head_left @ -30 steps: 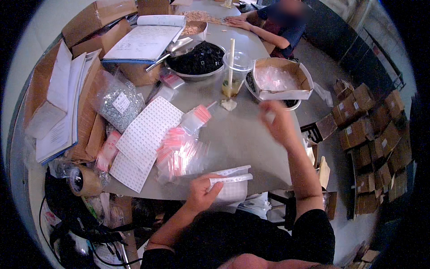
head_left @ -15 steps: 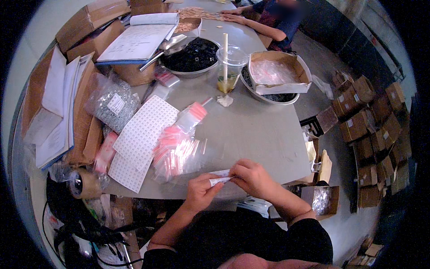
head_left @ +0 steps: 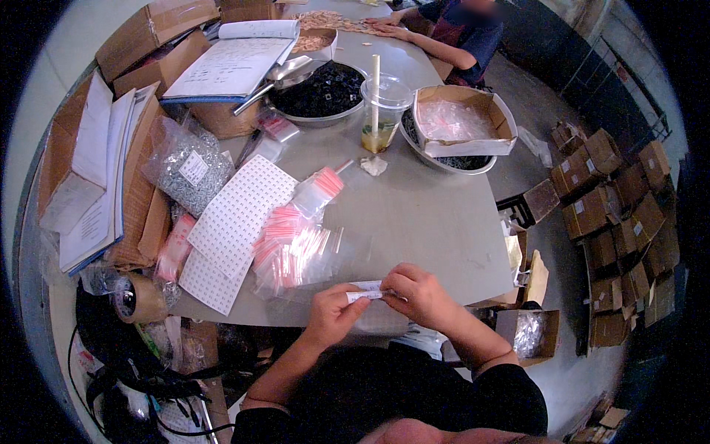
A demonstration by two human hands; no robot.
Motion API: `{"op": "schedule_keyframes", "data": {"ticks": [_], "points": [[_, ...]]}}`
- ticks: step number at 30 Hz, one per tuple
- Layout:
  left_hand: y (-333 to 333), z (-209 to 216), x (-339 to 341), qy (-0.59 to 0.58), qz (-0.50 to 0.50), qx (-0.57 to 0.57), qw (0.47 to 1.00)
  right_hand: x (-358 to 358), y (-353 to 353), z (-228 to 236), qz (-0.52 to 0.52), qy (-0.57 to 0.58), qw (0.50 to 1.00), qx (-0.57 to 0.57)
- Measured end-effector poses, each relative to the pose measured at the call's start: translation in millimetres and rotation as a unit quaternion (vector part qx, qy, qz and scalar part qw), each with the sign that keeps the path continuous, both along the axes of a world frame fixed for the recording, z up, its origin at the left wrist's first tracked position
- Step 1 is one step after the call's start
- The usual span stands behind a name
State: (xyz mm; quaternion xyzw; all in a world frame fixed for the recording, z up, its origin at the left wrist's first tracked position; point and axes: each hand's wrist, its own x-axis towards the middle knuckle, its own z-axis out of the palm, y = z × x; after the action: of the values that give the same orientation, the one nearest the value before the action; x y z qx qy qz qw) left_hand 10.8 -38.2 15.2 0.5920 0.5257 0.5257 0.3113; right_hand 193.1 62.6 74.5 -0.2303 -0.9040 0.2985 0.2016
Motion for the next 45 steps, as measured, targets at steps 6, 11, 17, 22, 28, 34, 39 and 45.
{"op": "schedule_keyframes", "data": {"ticks": [6, 11, 17, 22, 28, 34, 39, 45], "points": [[0.8, 2.3, 0.5, -0.002, 0.011, -0.002, 1.0, -0.7, -4.3, 2.9, -0.007, 0.023, 0.999, 0.043], [0.5, 4.8, 1.7, -0.003, 0.021, -0.012, 1.0, 4.8, -3.6, -2.4, -0.017, 0.02, 1.0, -0.015], [0.7, 8.9, 1.2, 0.017, 0.024, 0.002, 1.0, 2.5, 2.2, 5.0, -0.018, 0.012, 0.998, -0.066], [0.9, 5.9, 1.8, 0.019, 0.031, 0.01, 0.999, 5.6, 3.3, 1.5, -0.024, -0.001, 0.995, -0.095], [0.9, 8.4, -1.0, 0.026, 0.018, 0.023, 0.999, 9.0, 19.5, 16.0, -0.023, 0.016, 0.983, -0.179], [0.2, 3.6, 0.4, 0.034, 0.003, 0.024, 0.999, -16.5, 60.7, 6.6, 0.005, -0.024, 0.97, -0.241], [-2.0, 1.6, -1.5, 0.046, -0.007, 0.031, 0.998, -78.3, 84.4, -6.0, 0.054, -0.118, 0.983, -0.127], [-3.5, -9.6, -0.9, 0.028, -0.005, 0.04, 0.999, -93.4, 85.1, -24.4, -0.017, -0.128, 0.992, 0.01]]}}
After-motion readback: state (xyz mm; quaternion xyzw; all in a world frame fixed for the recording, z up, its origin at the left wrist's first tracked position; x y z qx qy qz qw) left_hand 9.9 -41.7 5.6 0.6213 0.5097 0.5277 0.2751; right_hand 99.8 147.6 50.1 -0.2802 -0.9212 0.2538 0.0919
